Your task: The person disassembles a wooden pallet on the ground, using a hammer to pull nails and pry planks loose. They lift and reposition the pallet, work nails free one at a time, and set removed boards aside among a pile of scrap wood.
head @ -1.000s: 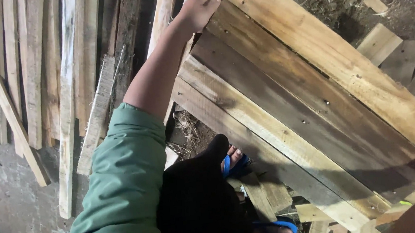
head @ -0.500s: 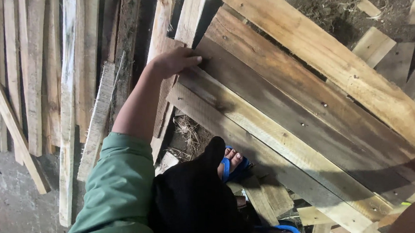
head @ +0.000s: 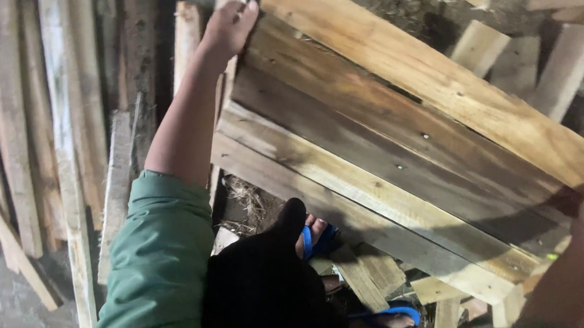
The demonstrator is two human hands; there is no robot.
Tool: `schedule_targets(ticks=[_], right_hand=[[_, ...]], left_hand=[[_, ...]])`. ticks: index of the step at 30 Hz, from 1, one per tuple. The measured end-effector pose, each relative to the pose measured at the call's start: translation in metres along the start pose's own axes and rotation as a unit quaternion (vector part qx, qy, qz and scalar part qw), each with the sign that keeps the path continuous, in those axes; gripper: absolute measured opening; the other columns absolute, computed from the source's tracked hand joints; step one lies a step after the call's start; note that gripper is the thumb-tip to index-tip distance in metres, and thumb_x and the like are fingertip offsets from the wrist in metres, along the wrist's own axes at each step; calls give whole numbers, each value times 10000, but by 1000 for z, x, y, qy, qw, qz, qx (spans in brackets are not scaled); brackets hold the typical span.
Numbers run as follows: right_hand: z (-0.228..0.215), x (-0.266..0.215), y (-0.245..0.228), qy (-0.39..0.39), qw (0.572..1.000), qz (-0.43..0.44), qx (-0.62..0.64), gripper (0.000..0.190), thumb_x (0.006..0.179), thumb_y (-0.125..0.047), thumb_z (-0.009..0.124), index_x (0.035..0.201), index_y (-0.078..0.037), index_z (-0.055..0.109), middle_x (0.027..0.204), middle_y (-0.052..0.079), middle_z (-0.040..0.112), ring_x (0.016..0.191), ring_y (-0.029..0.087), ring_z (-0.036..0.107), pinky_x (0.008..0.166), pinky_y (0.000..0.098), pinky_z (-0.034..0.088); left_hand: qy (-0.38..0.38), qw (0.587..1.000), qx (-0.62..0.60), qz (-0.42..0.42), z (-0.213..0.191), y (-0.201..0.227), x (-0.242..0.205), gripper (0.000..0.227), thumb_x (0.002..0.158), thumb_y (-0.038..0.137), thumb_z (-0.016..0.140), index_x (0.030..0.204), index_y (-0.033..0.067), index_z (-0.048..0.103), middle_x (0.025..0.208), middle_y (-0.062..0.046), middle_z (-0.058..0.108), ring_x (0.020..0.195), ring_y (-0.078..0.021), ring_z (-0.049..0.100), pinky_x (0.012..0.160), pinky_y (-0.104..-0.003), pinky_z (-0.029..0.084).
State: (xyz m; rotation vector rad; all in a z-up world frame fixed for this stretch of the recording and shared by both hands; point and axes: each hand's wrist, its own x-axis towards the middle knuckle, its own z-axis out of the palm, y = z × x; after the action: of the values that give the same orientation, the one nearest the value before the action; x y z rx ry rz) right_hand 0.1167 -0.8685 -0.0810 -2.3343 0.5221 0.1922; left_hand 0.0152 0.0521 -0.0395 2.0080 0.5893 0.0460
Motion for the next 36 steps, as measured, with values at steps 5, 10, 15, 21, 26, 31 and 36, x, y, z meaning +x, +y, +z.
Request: schedule_targets(ticks=[5, 10, 15, 21, 26, 31, 36], right_hand=[[18, -60, -60, 185, 936, -109, -278, 358, 1275, -349, 573, 1221, -43, 751, 984, 123, 775, 711, 284, 680, 573, 439, 534], [21, -80, -91, 132, 951, -270, -76, 245, 1241, -66, 528, 1275, 172, 578, 1156, 285, 632, 983, 349, 584, 884, 439, 494], [16, -90, -102, 104, 978, -177, 28, 331, 1252, -258, 484, 1312, 53, 580, 1194, 162, 628, 1043, 232, 560, 935, 348, 473], [13, -93, -114, 113, 980, -161, -24, 455, 1261, -360, 450, 1318, 64, 604, 1188, 200, 658, 1025, 292, 609, 899, 400, 497], [21, -80, -117, 137, 985, -86, -66, 454, 1197, -332, 465, 1375, 75, 558, 1290, 249, 644, 1103, 368, 625, 924, 473, 482], [14, -97, -122, 48, 991, -109, 62, 333, 1148, -237, 557, 1294, 59, 600, 1198, 143, 667, 1064, 205, 607, 944, 311, 487], [13, -97, -119, 38, 994, -72, 71, 364, 1163, -273, 558, 1305, 61, 589, 1211, 143, 671, 1066, 196, 619, 944, 310, 504]], left_hand=[[18, 981, -139, 132, 56, 8, 44, 272, 1042, 247, 584, 1195, 42, 675, 932, 21, 653, 802, -76, 549, 709, -234, 476], [46, 994, -27, 96, 44, 7, 34, 198, 1047, 238, 710, 1028, 55, 638, 862, -21, 661, 718, -128, 565, 662, -283, 507], [8, 999, -28, -39, 26, 49, 13, 309, 1001, 366, 677, 1049, 61, 665, 926, -55, 675, 779, -154, 625, 685, -308, 549], [13, 992, -86, -95, 28, 55, 10, 354, 1013, 412, 547, 1134, 91, 638, 1061, -38, 662, 983, -148, 570, 877, -322, 489], [1, 991, -69, -118, 30, 38, 16, 410, 1014, 440, 615, 1200, 80, 675, 1109, -77, 713, 999, -183, 678, 860, -341, 581], [28, 997, -37, -61, 29, 34, 10, 322, 1098, 384, 620, 1164, 70, 645, 1021, -22, 673, 887, -100, 585, 785, -267, 524], [41, 987, -100, -121, 30, 44, 9, 325, 1028, 410, 645, 1163, 116, 683, 1003, 17, 669, 914, -75, 601, 813, -235, 527]])
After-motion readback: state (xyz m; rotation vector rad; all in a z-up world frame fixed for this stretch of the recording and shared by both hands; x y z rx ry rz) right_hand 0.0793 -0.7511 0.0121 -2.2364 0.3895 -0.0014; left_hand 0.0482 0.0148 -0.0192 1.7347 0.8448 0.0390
